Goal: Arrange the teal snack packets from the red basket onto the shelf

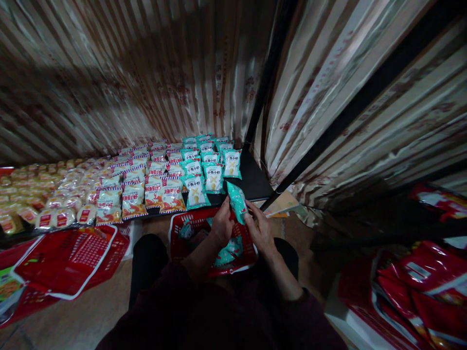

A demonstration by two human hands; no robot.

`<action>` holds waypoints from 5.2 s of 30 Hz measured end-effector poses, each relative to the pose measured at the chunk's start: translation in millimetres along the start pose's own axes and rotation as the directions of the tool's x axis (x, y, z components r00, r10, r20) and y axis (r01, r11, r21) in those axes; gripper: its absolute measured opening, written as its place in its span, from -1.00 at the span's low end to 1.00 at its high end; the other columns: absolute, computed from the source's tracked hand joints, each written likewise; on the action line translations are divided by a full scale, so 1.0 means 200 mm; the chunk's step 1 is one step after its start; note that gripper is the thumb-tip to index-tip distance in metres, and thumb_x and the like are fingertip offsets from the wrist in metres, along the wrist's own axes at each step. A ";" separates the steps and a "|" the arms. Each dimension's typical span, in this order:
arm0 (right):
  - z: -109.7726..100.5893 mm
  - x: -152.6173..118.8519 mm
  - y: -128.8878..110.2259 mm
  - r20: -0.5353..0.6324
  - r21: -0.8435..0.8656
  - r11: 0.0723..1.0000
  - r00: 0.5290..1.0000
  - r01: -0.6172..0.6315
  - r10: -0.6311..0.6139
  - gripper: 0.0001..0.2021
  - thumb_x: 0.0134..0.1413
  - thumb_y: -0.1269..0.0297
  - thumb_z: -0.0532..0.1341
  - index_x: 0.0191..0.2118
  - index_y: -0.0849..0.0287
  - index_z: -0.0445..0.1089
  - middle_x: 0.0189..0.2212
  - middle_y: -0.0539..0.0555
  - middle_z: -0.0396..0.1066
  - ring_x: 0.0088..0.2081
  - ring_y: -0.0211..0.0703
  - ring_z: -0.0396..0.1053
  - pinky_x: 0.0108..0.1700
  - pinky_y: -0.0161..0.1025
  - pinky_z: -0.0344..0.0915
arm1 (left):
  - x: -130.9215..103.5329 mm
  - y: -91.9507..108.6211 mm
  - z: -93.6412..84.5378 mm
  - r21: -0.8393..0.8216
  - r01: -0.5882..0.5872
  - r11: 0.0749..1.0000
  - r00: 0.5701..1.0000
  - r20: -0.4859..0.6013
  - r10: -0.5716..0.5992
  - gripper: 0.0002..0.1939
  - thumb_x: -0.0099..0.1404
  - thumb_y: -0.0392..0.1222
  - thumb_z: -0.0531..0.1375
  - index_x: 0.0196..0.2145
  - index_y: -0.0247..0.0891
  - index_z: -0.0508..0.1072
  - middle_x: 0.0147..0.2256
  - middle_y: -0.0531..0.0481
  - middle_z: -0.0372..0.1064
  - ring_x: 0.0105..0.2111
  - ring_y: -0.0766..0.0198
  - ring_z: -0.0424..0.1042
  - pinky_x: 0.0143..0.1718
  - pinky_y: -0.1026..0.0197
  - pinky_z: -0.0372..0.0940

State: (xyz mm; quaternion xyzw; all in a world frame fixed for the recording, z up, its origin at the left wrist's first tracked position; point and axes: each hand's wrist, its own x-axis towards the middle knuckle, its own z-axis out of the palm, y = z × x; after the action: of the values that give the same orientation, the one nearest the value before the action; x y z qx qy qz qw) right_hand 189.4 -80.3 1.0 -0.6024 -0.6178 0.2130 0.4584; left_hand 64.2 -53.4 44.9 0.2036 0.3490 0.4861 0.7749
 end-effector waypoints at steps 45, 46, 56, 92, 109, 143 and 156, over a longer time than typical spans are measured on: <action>0.11 0.18 0.28 -0.059 0.661 0.665 0.859 -0.349 0.509 -0.45 -0.05 -0.10 0.23 0.03 0.09 0.38 -0.18 0.10 0.52 -0.26 -0.04 0.48 -0.27 -0.11 0.43 | 0.23 -0.16 -0.13 0.535 -0.171 0.827 0.977 -0.013 0.211 -0.46 0.09 -0.39 0.17 0.07 -0.26 0.36 0.12 -0.16 0.28 0.15 0.08 0.24 0.18 0.02 0.14; 0.11 0.19 0.28 -0.049 0.682 0.639 0.849 -0.356 0.526 -0.45 -0.06 -0.09 0.24 0.04 0.09 0.37 -0.18 0.10 0.52 -0.28 -0.05 0.48 -0.27 -0.11 0.43 | 0.24 -0.16 -0.13 0.534 -0.174 0.827 0.977 -0.011 0.212 -0.47 0.09 -0.38 0.17 0.06 -0.25 0.36 0.11 -0.15 0.29 0.14 0.09 0.25 0.17 0.02 0.16; 0.14 0.32 0.34 -0.095 0.671 0.666 0.853 -0.326 0.513 -0.47 -0.10 -0.10 0.25 -0.08 0.17 0.44 -0.19 0.10 0.52 -0.23 -0.06 0.45 -0.17 -0.09 0.40 | 0.36 -0.16 -0.13 0.663 -0.309 0.682 0.929 0.057 0.366 -0.52 0.06 -0.40 0.14 -0.02 -0.24 0.43 0.16 -0.15 0.20 0.16 0.09 0.20 0.20 0.01 0.14; 0.22 0.71 0.56 -0.176 -0.183 0.978 0.982 -0.097 0.064 -0.48 0.15 -0.01 -0.06 -0.08 0.28 0.46 -0.05 0.30 0.43 -0.01 0.09 0.32 0.07 0.04 0.20 | 0.70 -0.12 -0.02 0.899 -0.204 0.389 0.867 -0.019 0.498 -0.39 0.12 -0.42 0.04 0.16 -0.40 0.24 0.25 -0.24 0.07 0.26 0.08 0.06 0.30 0.08 -0.07; 0.19 0.73 0.51 -0.111 -0.147 0.983 0.989 -0.112 0.097 -0.43 0.13 -0.05 -0.04 0.11 0.19 0.34 -0.01 0.23 0.42 0.03 0.07 0.29 0.10 0.04 0.20 | 0.65 -0.16 0.03 0.902 -0.194 0.386 0.874 -0.019 0.485 -0.30 0.11 -0.38 0.04 0.24 -0.40 0.10 0.32 -0.21 -0.15 0.32 0.04 -0.16 0.32 0.02 -0.16; 0.10 0.35 0.28 -0.290 -0.036 0.987 0.947 -0.158 0.141 -0.38 0.14 -0.13 -0.07 0.07 0.26 0.33 0.04 0.30 0.36 0.06 0.06 0.30 0.13 0.06 0.16 | 0.25 -0.19 0.05 0.855 -0.220 0.469 0.909 0.006 0.417 -0.44 0.19 -0.37 0.00 0.17 -0.44 0.24 0.29 -0.24 -0.04 0.29 0.12 -0.03 0.31 0.10 -0.08; 0.05 0.28 0.20 -0.333 0.046 0.990 0.932 -0.135 0.143 -0.49 0.13 -0.03 -0.03 -0.01 0.24 0.38 -0.03 0.27 0.40 0.00 0.04 0.32 0.08 0.04 0.20 | 0.19 -0.24 -0.04 0.830 -0.247 0.500 0.882 -0.021 0.471 -0.46 0.20 -0.38 0.00 0.15 -0.38 0.27 0.26 -0.21 0.04 0.25 0.13 0.08 0.26 0.09 0.04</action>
State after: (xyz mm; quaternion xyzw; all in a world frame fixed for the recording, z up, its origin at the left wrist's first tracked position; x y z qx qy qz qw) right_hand 211.1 -17.9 -18.3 -0.6668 -0.4841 0.1463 0.5474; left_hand 99.4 -40.4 -5.2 0.5393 0.5728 0.4459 0.4269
